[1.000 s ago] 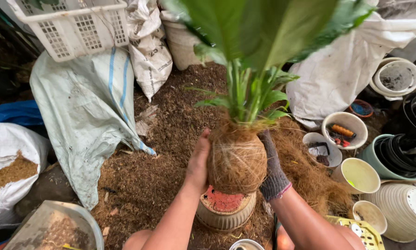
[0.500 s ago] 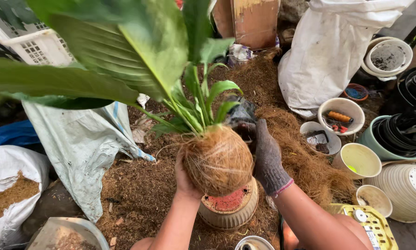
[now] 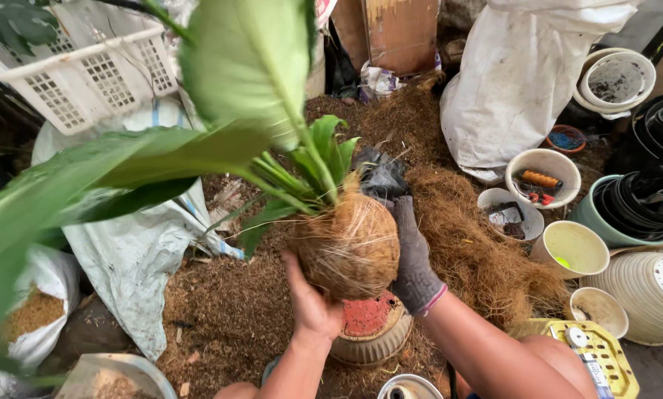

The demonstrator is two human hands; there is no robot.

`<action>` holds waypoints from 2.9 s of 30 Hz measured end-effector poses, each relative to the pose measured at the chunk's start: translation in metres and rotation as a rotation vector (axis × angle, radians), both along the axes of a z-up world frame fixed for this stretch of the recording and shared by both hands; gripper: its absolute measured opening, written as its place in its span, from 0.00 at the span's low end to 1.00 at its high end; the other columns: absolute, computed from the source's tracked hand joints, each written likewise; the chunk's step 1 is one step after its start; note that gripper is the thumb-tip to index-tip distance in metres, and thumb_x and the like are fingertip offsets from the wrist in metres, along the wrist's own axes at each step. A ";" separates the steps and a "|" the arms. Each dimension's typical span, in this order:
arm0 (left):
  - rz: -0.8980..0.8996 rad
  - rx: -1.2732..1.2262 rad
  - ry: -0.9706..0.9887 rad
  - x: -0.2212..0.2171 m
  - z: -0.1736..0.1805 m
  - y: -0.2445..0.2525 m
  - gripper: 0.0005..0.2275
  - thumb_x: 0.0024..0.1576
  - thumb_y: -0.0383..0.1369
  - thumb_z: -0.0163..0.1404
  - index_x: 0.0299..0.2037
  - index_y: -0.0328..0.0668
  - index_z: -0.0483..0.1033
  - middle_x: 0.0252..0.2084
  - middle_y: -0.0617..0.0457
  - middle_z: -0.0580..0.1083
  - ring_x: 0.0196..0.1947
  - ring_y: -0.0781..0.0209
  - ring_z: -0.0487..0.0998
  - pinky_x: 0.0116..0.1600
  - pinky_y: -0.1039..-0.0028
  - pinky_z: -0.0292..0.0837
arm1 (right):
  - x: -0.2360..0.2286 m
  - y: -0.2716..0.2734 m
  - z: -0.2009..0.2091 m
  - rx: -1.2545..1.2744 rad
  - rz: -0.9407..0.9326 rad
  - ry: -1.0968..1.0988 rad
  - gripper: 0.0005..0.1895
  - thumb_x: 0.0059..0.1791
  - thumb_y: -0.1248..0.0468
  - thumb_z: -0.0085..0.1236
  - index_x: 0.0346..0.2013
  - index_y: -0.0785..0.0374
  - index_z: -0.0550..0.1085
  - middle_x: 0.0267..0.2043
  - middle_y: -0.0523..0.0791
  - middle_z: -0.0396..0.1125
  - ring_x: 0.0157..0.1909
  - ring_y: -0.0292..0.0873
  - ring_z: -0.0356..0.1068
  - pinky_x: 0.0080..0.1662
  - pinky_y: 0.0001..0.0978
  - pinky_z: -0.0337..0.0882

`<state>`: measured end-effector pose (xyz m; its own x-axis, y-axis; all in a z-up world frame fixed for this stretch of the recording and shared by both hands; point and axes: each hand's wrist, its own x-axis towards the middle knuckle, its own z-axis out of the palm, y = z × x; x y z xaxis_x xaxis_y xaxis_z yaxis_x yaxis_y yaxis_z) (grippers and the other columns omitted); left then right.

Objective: The person holds a plant with a root ball wrapped in coconut coir and uses twine to tie it securely. They wrap the twine around the base multiple times, adjusting the plant's position to ensure even coverage.

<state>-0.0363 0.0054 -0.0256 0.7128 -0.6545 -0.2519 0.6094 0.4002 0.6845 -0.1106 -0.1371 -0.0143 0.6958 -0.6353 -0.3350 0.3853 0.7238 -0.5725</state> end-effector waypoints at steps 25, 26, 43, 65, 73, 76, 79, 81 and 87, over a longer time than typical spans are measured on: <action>-0.135 -0.349 0.014 0.032 0.004 0.005 0.25 0.61 0.52 0.46 0.58 0.41 0.72 0.56 0.45 0.75 0.57 0.46 0.75 0.57 0.50 0.74 | -0.018 0.010 0.037 -1.226 0.214 0.363 0.38 0.54 0.44 0.46 0.72 0.62 0.57 0.73 0.54 0.59 0.74 0.48 0.57 0.70 0.41 0.56; -0.069 -0.283 -0.072 0.031 0.005 0.004 0.23 0.60 0.49 0.48 0.59 0.43 0.72 0.57 0.46 0.74 0.58 0.47 0.75 0.59 0.50 0.74 | -0.016 0.008 0.034 -1.120 0.249 0.290 0.38 0.54 0.44 0.46 0.73 0.61 0.56 0.73 0.53 0.57 0.74 0.48 0.56 0.69 0.40 0.56; -0.056 0.095 0.262 0.028 0.027 0.004 0.28 0.55 0.56 0.42 0.60 0.49 0.71 0.61 0.47 0.72 0.61 0.48 0.73 0.59 0.45 0.69 | -0.002 0.006 0.022 -0.171 0.172 0.012 0.31 0.55 0.51 0.42 0.70 0.62 0.62 0.65 0.52 0.65 0.61 0.48 0.67 0.61 0.44 0.68; 0.036 0.164 0.119 0.030 -0.006 -0.012 0.38 0.58 0.63 0.37 0.72 0.46 0.55 0.72 0.43 0.60 0.72 0.47 0.60 0.75 0.39 0.46 | 0.006 0.001 -0.010 -0.128 0.153 0.029 0.36 0.53 0.49 0.48 0.72 0.63 0.60 0.64 0.53 0.65 0.60 0.49 0.66 0.60 0.44 0.68; -0.313 0.140 0.149 0.044 -0.001 -0.025 0.40 0.56 0.66 0.31 0.71 0.47 0.61 0.70 0.37 0.64 0.71 0.37 0.63 0.70 0.38 0.53 | 0.020 -0.010 -0.055 -0.126 0.265 -0.068 0.37 0.52 0.49 0.51 0.72 0.64 0.59 0.64 0.53 0.66 0.59 0.49 0.66 0.59 0.43 0.68; -0.342 0.164 0.129 0.033 -0.007 -0.023 0.38 0.56 0.65 0.32 0.71 0.53 0.60 0.71 0.39 0.63 0.72 0.37 0.61 0.71 0.37 0.54 | 0.014 -0.011 -0.062 -0.153 0.204 -0.051 0.38 0.51 0.49 0.52 0.72 0.64 0.59 0.64 0.53 0.66 0.59 0.49 0.66 0.59 0.42 0.68; -0.282 0.219 0.150 0.022 -0.004 -0.016 0.36 0.56 0.65 0.31 0.71 0.59 0.59 0.73 0.44 0.60 0.74 0.39 0.59 0.72 0.36 0.52 | 0.013 -0.011 -0.064 -0.159 0.176 -0.063 0.39 0.51 0.49 0.53 0.73 0.64 0.58 0.64 0.53 0.66 0.59 0.49 0.66 0.59 0.42 0.68; -0.256 0.103 0.127 0.020 -0.002 -0.015 0.37 0.55 0.65 0.31 0.71 0.57 0.60 0.73 0.42 0.61 0.73 0.38 0.60 0.71 0.35 0.54 | 0.010 -0.012 -0.066 -0.168 0.157 -0.054 0.40 0.51 0.49 0.54 0.73 0.64 0.58 0.64 0.53 0.66 0.59 0.49 0.66 0.59 0.42 0.68; -0.250 -0.100 0.344 0.024 0.004 -0.014 0.41 0.56 0.68 0.30 0.70 0.47 0.63 0.70 0.37 0.64 0.69 0.37 0.65 0.69 0.37 0.55 | -0.010 -0.039 -0.052 -0.476 0.048 0.125 0.41 0.50 0.50 0.56 0.73 0.65 0.57 0.64 0.53 0.66 0.58 0.49 0.66 0.59 0.41 0.69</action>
